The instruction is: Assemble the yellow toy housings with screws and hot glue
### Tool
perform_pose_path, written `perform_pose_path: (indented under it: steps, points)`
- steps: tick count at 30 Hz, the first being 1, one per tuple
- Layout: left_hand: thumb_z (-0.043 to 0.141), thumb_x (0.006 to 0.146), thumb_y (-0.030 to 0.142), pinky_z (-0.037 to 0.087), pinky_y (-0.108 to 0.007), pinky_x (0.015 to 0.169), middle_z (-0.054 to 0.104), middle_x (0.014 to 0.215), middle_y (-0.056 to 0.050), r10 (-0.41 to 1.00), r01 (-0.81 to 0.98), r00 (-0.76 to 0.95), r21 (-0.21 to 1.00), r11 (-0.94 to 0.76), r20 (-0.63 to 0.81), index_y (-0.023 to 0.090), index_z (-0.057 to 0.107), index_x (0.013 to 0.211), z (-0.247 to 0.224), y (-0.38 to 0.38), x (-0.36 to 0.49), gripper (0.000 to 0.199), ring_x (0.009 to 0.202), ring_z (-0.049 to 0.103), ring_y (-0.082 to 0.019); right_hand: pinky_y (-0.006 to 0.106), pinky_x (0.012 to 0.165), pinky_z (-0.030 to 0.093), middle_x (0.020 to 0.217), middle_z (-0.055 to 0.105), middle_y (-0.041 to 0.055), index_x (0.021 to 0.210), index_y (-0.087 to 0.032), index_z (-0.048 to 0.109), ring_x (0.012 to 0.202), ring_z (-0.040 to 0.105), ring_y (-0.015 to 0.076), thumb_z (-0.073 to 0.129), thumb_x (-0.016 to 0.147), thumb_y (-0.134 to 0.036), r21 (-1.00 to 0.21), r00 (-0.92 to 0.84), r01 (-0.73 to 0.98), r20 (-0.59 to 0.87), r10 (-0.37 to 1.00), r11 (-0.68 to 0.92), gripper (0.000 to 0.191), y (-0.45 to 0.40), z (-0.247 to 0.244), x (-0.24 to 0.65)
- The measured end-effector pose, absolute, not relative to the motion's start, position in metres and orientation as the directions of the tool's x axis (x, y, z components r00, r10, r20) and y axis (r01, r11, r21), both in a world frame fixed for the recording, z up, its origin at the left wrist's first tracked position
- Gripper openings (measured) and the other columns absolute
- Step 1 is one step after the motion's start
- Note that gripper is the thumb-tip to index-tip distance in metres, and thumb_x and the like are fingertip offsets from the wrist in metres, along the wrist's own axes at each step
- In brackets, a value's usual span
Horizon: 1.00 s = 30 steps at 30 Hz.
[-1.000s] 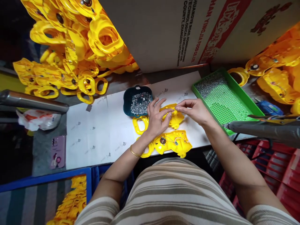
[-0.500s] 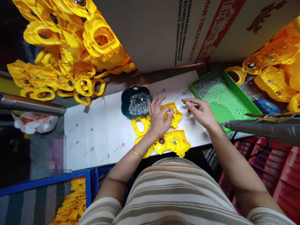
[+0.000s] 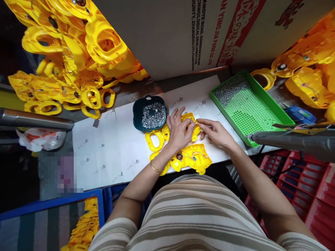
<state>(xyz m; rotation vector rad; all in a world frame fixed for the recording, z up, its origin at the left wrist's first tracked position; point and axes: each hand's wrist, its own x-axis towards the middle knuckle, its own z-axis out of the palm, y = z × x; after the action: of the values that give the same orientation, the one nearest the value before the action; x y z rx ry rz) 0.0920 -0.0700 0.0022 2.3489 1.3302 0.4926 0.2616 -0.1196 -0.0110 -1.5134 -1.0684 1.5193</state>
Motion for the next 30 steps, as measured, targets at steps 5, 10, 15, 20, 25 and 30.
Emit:
perform_pose_path:
  steps: [5,10,15,20,25,30]
  points:
    - [0.054,0.092,0.034,0.018,-0.059,0.111,0.046,0.144,-0.007,0.866,0.737,0.492,0.486,-0.469,0.091,0.021,0.066,0.086,0.002,-0.069,0.093,0.018,0.139,0.028,-0.030,0.017,0.039,0.039,0.075,0.068,0.0057,0.132,-0.010,0.054,0.057,0.059,0.0113,0.058,0.084,-0.051,-0.920,-0.047,0.021,-0.393,0.918,-0.392,0.063,-0.121,-0.018,0.261]
    - [0.053,0.092,0.033,0.017,-0.057,0.112,0.053,0.136,-0.005,0.866,0.737,0.488,0.481,-0.475,0.108,0.022,0.065,0.084,0.001,-0.069,0.095,0.018,0.136,0.033,-0.028,0.018,0.045,0.047,0.112,0.068,0.0101,0.124,-0.015,0.061,0.054,0.055,0.0051,0.067,0.079,-0.049,-0.909,-0.011,-0.091,-0.407,0.913,-0.407,0.057,-0.117,-0.025,0.259]
    - [0.052,0.092,0.036,0.020,-0.053,0.111,0.058,0.130,-0.004,0.869,0.705,0.472,0.528,-0.473,0.148,0.022,0.065,0.080,-0.001,-0.068,0.093,0.022,0.127,0.043,-0.026,0.017,0.049,0.049,0.089,0.069,0.0053,0.110,-0.014,0.067,0.055,0.054,0.0053,0.069,0.076,-0.051,-0.888,-0.112,-0.167,-0.414,0.903,-0.428,0.050,-0.105,-0.015,0.256]
    - [0.053,0.092,0.037,0.029,-0.049,0.105,0.059,0.124,-0.006,0.876,0.690,0.449,0.556,-0.464,0.173,0.022,0.067,0.079,0.008,-0.069,0.088,0.024,0.119,0.047,-0.025,0.014,0.040,0.041,0.082,0.064,0.0035,0.102,-0.014,0.065,0.057,0.055,0.0070,0.073,0.072,-0.043,-0.836,-0.188,-0.215,-0.472,0.861,-0.505,0.042,-0.097,0.002,0.252]
    - [0.053,0.092,0.036,0.033,-0.048,0.101,0.059,0.126,-0.006,0.867,0.692,0.457,0.533,-0.488,0.200,0.023,0.069,0.081,0.024,-0.074,0.082,0.024,0.117,0.049,-0.025,0.015,0.047,0.047,0.097,0.067,0.0066,0.102,-0.015,0.064,0.067,0.059,0.0088,0.076,0.068,-0.039,-0.846,-0.128,-0.307,-0.417,0.900,-0.436,0.043,-0.098,0.010,0.244]
    - [0.057,0.091,0.034,0.042,-0.044,0.098,0.061,0.125,-0.006,0.791,0.594,0.549,0.540,-0.596,0.270,0.024,0.072,0.086,0.044,-0.065,0.069,0.019,0.115,0.052,-0.024,0.017,0.048,0.049,0.095,0.066,0.0053,0.104,-0.016,0.064,0.066,0.058,0.0095,0.073,0.070,-0.043,-0.915,-0.095,-0.213,-0.330,0.939,-0.343,0.044,-0.103,0.029,0.242]
